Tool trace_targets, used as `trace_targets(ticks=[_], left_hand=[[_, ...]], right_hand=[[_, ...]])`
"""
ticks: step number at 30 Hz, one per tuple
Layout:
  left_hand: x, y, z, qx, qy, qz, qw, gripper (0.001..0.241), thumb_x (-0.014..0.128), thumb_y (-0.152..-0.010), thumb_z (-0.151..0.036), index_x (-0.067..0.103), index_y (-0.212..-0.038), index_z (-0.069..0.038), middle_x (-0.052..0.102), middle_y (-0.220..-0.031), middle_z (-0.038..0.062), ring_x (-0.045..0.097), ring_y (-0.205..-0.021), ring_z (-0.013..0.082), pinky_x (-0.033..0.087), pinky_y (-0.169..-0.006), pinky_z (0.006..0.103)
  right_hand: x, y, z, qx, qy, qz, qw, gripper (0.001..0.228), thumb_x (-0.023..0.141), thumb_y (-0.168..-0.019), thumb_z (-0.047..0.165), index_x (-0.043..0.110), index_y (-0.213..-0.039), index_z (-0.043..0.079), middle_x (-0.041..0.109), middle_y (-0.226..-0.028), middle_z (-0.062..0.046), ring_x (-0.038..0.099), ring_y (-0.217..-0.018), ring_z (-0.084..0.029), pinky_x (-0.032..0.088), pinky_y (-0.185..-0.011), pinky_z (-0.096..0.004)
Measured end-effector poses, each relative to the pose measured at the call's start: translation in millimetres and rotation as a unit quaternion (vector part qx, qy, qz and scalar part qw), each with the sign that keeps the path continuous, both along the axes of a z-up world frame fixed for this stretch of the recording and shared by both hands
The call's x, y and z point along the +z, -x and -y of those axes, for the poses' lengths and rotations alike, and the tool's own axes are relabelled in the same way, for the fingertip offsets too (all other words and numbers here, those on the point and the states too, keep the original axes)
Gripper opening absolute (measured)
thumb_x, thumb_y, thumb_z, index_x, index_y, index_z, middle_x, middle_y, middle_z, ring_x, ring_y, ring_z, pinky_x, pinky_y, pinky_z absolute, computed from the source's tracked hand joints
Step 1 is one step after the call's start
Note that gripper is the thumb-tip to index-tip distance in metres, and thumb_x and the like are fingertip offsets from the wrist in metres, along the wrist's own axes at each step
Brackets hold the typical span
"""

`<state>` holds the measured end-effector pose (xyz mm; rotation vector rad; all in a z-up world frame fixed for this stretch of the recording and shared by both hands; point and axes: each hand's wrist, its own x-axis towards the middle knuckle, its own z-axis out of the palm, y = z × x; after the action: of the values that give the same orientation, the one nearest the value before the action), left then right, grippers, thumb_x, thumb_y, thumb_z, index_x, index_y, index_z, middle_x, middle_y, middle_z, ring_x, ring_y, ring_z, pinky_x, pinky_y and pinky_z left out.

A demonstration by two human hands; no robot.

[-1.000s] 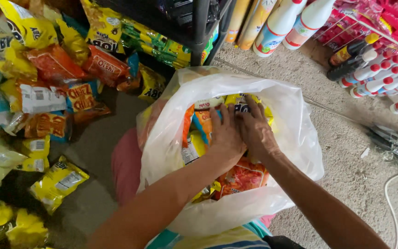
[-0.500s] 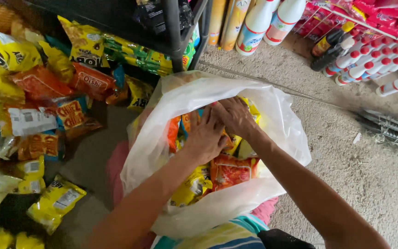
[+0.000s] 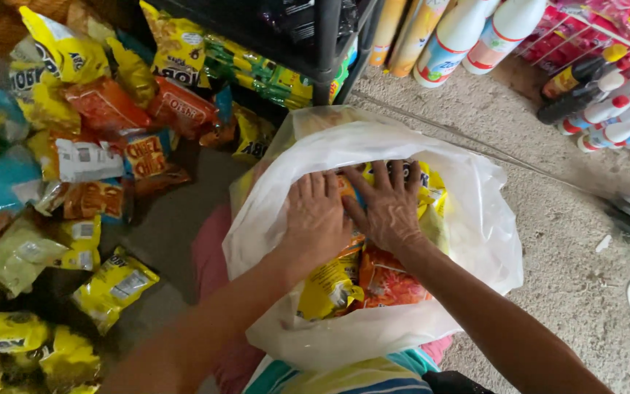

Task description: Sorting and packing various bags of snack food into a large plastic bag.

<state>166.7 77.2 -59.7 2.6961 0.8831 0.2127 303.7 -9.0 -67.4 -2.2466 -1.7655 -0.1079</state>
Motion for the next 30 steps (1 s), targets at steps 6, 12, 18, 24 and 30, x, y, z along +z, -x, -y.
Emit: trace_targets(ticks=[6, 12, 18, 24, 30], left_hand=[[-11, -22, -36, -0.019, 0.011, -0.093, 0.995, 0.093, 0.069, -0.076, -0.049, 0.041, -0.145, 0.007, 0.028, -0.153, 0.039, 0.023, -0.144, 0.0526, 0.020, -0.118, 0.0595], [22, -6, -24, -0.036, 0.034, -0.079, 0.996, 0.092, 0.072, -0.074, -0.046, 0.043, -0.144, 0.005, 0.038, -0.148, 0.035, 0.030, -0.140, 0.0494, 0.024, -0.115, 0.0576], [80, 23, 5, -0.127, -0.041, -0.122, 0.984, 0.068, 0.070, -0.081, -0.038, 0.059, -0.133, 0.006, 0.048, -0.144, 0.029, 0.041, -0.132, 0.0461, 0.023, -0.114, 0.0611], [91, 45, 55, -0.179, -0.035, -0.333, 0.925, 0.051, 0.053, -0.090, -0.029, 0.063, -0.131, 0.000, 0.029, -0.158, 0.032, 0.028, -0.144, 0.0522, 0.012, -0.112, 0.0717], [64, 39, 59, -0.144, -0.034, -0.248, 0.957, 0.050, 0.053, -0.094, -0.029, 0.065, -0.130, 0.004, 0.036, -0.153, 0.040, 0.034, -0.142, 0.0577, 0.023, -0.108, 0.0740]], right_hand=[[-10, -14, -18, -0.014, 0.000, 0.015, 1.000, 0.059, 0.060, -0.094, 0.054, 0.054, -0.148, 0.029, 0.043, -0.154, -0.021, 0.033, -0.142, -0.051, 0.015, -0.115, -0.072], [5, -4, -12, -0.025, 0.036, -0.018, 0.999, 0.063, 0.060, -0.093, 0.053, 0.052, -0.150, 0.026, 0.043, -0.150, -0.024, 0.034, -0.138, -0.053, 0.015, -0.113, -0.075], [15, 13, -4, 0.024, 0.038, -0.006, 0.999, 0.066, 0.060, -0.091, 0.040, 0.047, -0.154, 0.026, 0.036, -0.159, -0.023, 0.029, -0.149, -0.050, 0.014, -0.117, -0.075], [-8, 21, -12, 0.073, 0.093, 0.025, 0.993, 0.066, 0.061, -0.088, 0.042, 0.044, -0.151, 0.037, 0.026, -0.165, -0.016, 0.019, -0.151, -0.050, 0.009, -0.114, -0.077], [-2, 24, -18, 0.064, 0.117, 0.043, 0.990, 0.066, 0.059, -0.089, 0.044, 0.042, -0.152, 0.037, 0.025, -0.165, -0.016, 0.016, -0.152, -0.050, 0.008, -0.115, -0.078]])
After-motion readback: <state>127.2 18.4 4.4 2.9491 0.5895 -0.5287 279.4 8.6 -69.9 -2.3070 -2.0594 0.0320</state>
